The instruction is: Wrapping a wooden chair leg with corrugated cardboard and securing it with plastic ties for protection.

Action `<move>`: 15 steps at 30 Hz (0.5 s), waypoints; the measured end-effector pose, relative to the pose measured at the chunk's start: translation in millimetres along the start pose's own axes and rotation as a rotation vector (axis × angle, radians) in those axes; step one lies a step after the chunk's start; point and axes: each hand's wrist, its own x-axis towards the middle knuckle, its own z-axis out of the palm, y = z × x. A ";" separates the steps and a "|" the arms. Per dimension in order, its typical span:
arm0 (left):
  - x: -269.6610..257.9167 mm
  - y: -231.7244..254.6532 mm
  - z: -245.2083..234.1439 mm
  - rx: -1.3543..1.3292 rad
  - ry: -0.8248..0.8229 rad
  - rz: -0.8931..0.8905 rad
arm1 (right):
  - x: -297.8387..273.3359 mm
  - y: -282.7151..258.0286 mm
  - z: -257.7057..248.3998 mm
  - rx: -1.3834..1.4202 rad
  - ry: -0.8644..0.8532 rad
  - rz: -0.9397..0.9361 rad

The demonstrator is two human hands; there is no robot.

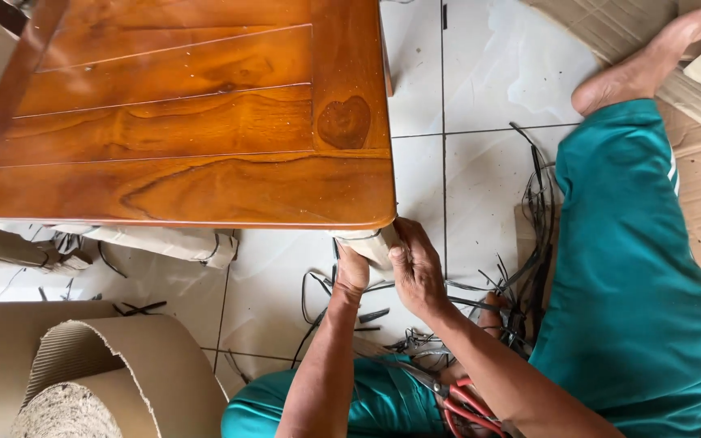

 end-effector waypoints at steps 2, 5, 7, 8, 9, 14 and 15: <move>14.3 65.8 -9.0 0.145 -0.159 -0.577 | 2.9 -6.7 -3.4 -0.105 0.011 -0.027; 2.7 51.3 -13.5 0.021 -0.103 -0.551 | -1.2 0.6 -8.6 -0.050 0.008 -0.024; -9.1 2.5 -7.7 -0.025 -0.054 -0.431 | -8.1 -0.5 -8.2 0.065 0.004 0.039; -16.2 -21.5 -4.8 -0.066 -0.004 -0.325 | -11.9 -1.4 -8.2 0.185 -0.006 0.116; -11.5 -18.0 -0.2 -0.069 0.002 -0.325 | -9.0 1.6 -6.9 0.184 -0.012 0.114; -11.2 -57.3 8.9 0.070 0.085 -0.181 | -14.4 6.1 0.9 0.159 0.054 0.109; -16.1 -37.3 6.4 0.071 0.081 -0.182 | -15.3 4.5 0.5 0.158 0.058 0.111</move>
